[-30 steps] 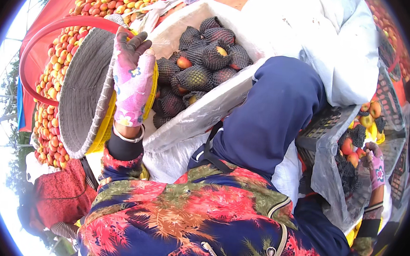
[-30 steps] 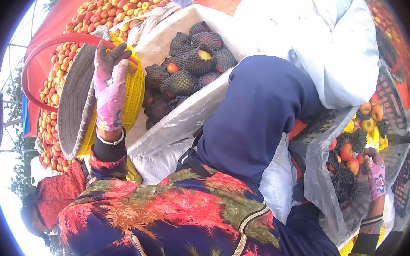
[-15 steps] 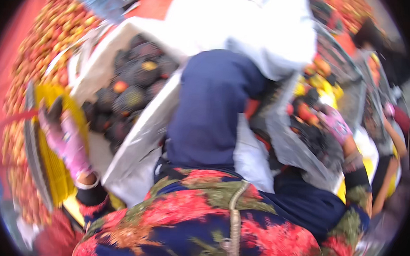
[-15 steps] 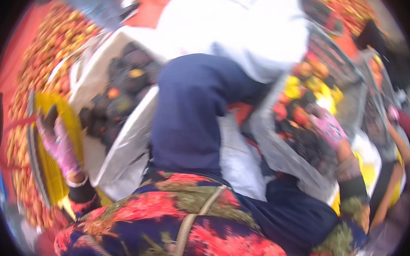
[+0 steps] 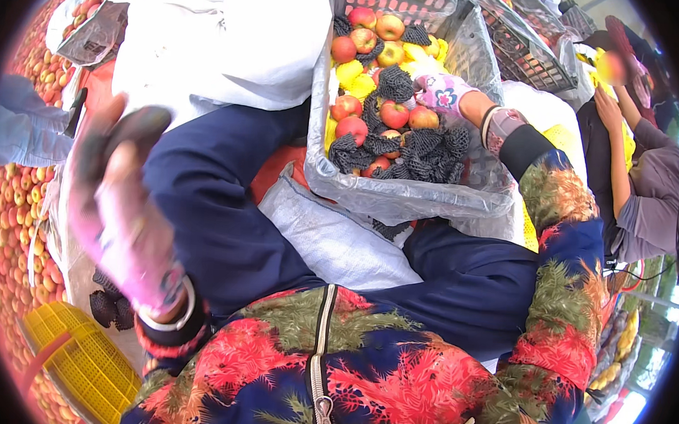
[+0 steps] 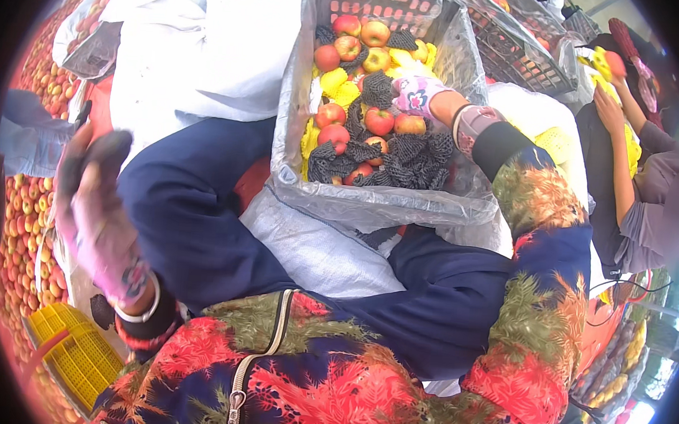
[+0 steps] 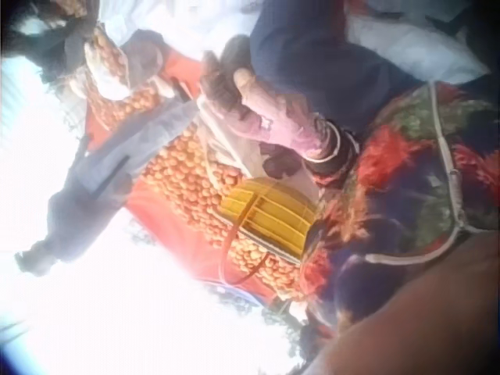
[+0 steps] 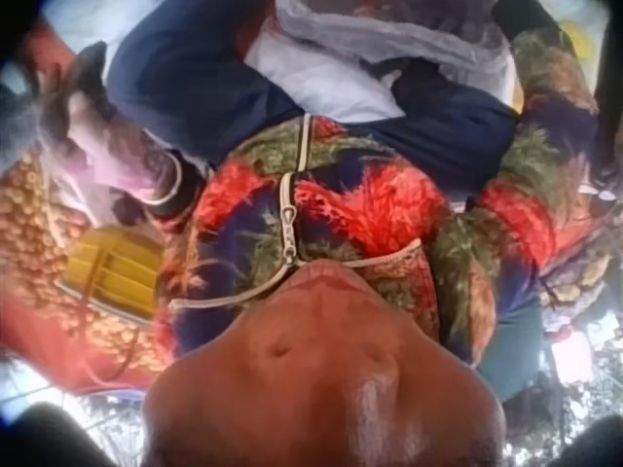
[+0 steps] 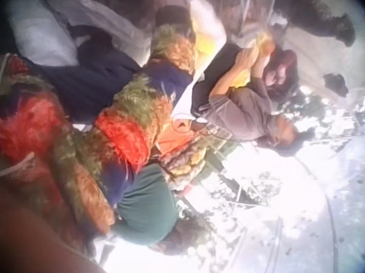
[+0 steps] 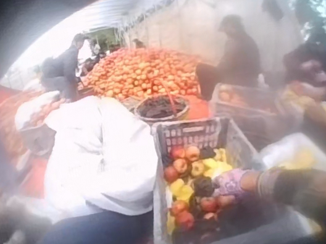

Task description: The person sits among large piles of apples and repeatedly picks up individual apples, places them into black foam nets, and sets the netted apples into a basket. The person also handles yellow foam nets and places them into a container.

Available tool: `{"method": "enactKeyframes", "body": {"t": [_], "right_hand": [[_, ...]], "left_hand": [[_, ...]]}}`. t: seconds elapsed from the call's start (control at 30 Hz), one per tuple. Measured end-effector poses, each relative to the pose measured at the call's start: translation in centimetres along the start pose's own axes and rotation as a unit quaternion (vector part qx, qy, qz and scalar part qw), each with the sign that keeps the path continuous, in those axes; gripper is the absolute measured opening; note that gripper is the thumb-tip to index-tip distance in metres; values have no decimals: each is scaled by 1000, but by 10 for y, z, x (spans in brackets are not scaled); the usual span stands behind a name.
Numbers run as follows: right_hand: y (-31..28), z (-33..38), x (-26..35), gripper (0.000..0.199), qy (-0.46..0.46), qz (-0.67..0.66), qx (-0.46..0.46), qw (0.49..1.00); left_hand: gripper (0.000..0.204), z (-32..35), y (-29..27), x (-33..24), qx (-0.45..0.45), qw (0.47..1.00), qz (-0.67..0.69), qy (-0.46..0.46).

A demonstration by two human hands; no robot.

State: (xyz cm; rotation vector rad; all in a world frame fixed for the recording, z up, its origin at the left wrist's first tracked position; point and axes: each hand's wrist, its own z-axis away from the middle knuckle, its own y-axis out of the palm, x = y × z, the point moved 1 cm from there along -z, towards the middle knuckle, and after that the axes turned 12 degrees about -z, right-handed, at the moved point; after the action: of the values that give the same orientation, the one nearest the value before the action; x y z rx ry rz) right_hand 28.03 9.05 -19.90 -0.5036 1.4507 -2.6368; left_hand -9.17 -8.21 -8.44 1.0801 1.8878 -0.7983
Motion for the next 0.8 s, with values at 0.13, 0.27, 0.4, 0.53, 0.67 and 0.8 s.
{"method": "enactKeyframes", "body": {"t": [0.13, 0.27, 0.4, 0.53, 0.67, 0.8], "right_hand": [[27, -43, -33, 36, -74, 80, -123, 986], [64, -94, -48, 43, 14, -58, -235, 970], [76, -104, -58, 35, 66, -127, -248, 958], [20, -76, -50, 36, 32, -326, -183, 927], [-37, -10, 23, 42, -19, -409, -168, 897], [-51, 39, 62, 33, -110, -335, -137, 926]], "left_hand": [[28, -30, 106, 8, 96, 989, 101, -41], [24, -34, 160, 48, 163, 957, 198, -139], [28, -29, 172, 92, 201, 949, 140, -199], [31, -23, 176, 103, 223, 933, 174, -221], [44, -16, 183, 104, 281, 942, 90, -157], [56, -3, 188, 91, 311, 914, 199, -166]]}}
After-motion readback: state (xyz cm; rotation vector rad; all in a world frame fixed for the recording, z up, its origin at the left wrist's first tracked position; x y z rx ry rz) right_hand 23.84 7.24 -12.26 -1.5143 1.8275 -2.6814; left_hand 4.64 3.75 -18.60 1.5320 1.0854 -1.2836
